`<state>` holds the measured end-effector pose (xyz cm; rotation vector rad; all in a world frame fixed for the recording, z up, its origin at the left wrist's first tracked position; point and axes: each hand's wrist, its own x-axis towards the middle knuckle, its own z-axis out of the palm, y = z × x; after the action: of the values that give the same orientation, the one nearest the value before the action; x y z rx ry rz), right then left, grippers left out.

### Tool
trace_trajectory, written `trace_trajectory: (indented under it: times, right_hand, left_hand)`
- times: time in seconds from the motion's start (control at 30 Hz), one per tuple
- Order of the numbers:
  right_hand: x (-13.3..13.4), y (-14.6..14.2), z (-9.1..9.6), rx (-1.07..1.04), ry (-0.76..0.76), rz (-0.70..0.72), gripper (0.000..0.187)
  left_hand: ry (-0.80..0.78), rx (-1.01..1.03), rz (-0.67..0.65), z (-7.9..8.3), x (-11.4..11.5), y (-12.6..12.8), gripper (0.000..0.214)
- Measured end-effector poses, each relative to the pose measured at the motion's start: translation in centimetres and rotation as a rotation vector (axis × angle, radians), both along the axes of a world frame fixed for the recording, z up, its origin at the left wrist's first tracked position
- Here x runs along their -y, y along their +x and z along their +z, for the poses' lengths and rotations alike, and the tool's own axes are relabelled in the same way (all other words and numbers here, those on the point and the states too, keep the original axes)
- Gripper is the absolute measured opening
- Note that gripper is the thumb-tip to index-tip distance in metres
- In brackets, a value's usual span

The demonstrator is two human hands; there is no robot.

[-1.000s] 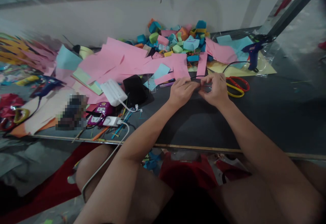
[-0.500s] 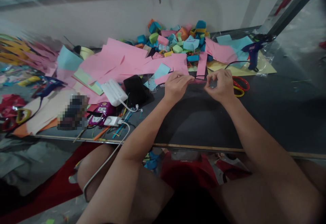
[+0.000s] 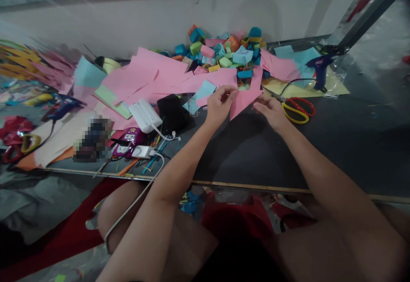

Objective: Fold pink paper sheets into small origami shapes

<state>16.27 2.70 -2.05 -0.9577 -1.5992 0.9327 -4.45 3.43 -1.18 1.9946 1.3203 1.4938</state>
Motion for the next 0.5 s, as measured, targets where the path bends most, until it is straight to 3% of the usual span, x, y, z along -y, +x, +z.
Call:
trace_trajectory:
  times: [0.1, 0.3, 0.37, 0.5]
  right_hand:
    - [0.8, -1.2, 0.3, -0.044, -0.151, 0.072, 0.052]
    - [0.8, -1.3, 0.4, -0.139, -0.177, -0.093, 0.056]
    - [0.6, -1.2, 0.2, -0.162, -0.177, -0.131, 0.059]
    - [0.3, -1.1, -0.2, -0.169, -0.192, -0.172, 0.063]
  left_hand:
    - [-0.036, 0.020, -0.029, -0.6, 0.0, 0.5, 0.027]
    - [-0.024, -0.079, -0.066, -1.0, 0.0, 0.5, 0.033]
    - [0.038, -0.208, -0.116, -1.0, 0.0, 0.2, 0.047]
    - [0.122, -0.494, -0.263, -1.1, 0.0, -0.3, 0.095]
